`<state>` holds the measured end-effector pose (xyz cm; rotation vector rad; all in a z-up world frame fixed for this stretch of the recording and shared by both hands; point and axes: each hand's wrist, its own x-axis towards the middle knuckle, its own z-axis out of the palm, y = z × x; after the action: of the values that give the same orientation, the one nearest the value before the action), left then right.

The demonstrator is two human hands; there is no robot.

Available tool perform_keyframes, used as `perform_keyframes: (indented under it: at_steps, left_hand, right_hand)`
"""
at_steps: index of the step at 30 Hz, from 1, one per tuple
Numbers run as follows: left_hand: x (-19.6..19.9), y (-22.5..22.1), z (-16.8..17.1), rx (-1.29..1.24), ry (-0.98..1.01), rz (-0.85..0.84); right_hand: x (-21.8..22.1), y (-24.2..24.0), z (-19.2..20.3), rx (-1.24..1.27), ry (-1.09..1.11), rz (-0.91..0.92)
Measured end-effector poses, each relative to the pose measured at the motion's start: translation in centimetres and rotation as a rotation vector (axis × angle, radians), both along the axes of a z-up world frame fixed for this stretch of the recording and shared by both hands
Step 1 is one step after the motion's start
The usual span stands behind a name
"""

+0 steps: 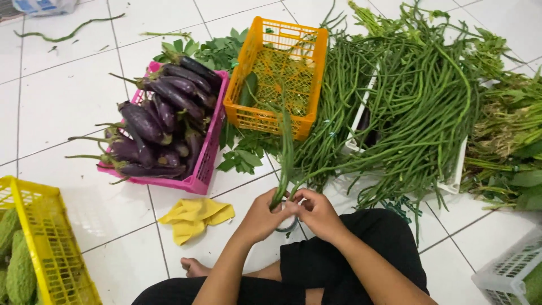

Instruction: Wiping a cucumber with a cloth and trimming long beans with scissors in a vegetable processing area.

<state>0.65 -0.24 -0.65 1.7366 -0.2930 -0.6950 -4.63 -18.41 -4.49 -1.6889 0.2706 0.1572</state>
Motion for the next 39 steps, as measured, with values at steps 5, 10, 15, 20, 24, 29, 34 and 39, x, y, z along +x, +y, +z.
perform_keyframes:
  at_steps: [5,10,15,20,24,29,34,39]
  left_hand:
    - [-0.3,0.2,2.1,-0.027,-0.021,-0.102]
    - [-0.4,1.2,4.7,0.155,-0.161,-0.24]
    - [-3.3,2.7,3.8,0.311,-0.298,-0.314]
    - [-4.7,6.0,6.6,0.284,-0.331,-0.434]
    - [-3.6,8.6,9.8,0.363,-0.113,-0.422]
    - [-1.9,11.7,8.4,0.299,-0.087,-0.272]
    - [-0.9,13.8,8.5,0.298,-0.053,-0.226]
    - [0.6,13.6,6.2,0.188,-0.08,-0.045]
  right_hand:
    - [-0.2,-0.8,-3.4,0.044,-0.01,0.088]
    - [-0.2,-2.7,-7.5,0.412,-0.039,-0.08]
    - [1.5,-2.8,-0.5,0.651,0.025,-0.102]
    - [4.9,-2.6,4.9,0.949,0.064,-0.145]
    - [8.3,-1.9,8.8,1.029,-0.075,-0.294]
    - [11.4,0.3,15.0,1.074,-0.313,-0.289]
    - [15.4,-0.1,16.8,1.163,-0.583,-0.424]
    - [18.3,3.7,19.3,0.76,-0.659,-0.411]
